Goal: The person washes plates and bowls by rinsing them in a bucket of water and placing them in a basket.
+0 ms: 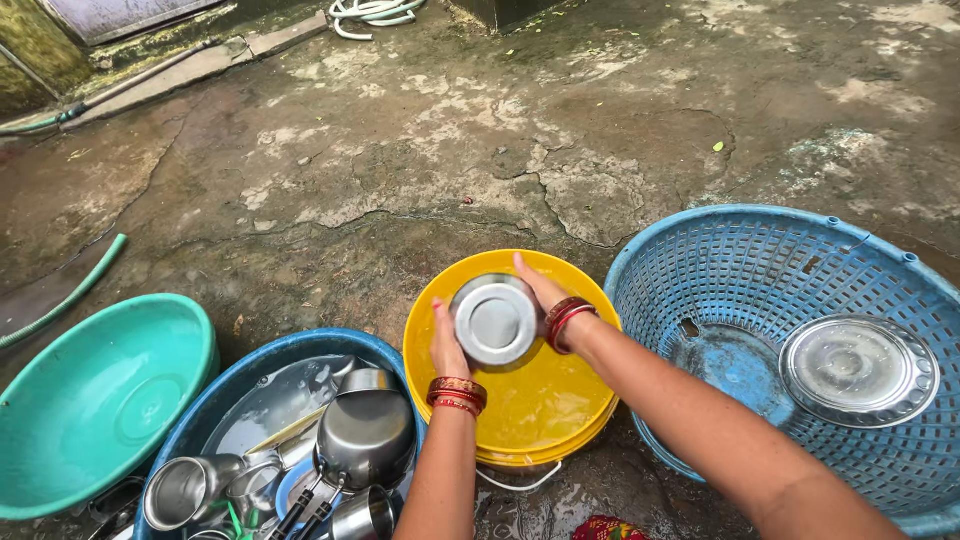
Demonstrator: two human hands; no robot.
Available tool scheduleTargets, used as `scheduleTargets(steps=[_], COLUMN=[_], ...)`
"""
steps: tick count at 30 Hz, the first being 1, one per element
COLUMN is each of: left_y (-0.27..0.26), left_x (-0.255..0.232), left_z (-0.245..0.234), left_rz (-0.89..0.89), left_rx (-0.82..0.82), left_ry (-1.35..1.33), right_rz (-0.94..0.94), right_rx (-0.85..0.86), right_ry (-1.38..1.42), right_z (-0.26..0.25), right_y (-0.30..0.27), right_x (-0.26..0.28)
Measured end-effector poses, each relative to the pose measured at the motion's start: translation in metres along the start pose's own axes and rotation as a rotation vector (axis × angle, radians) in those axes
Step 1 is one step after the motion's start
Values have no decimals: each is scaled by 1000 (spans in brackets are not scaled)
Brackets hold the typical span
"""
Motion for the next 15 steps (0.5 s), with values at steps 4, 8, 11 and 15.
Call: scheduleTargets(steps=[4,8,11,15], left_y=[20,10,-3,-4], left_x=[-7,10,27,37], left_z=[-17,-19,-18,-14], left_rz=[49,-178,-347,-147], left_rx=[30,174,332,383], left_ry=[777,1131,1388,1402], right_rz=[-135,111,112,-260], right_rx=[75,205,299,375], right_ry=[-970,-1158,-1387,-1772], right_z=[-26,-80,-110,-102], right_y=[1,16,31,30], right_x=[19,-13,-33,-29])
Point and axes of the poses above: each hand's wrist, its own y-axis towards the middle knuckle, its own z-axis out of the palm, x = y × z, the point moved 4 cm from there along y, towards the middle knuckle, and after that the axes turned 11 degrees about x, right-handed, at the moved point
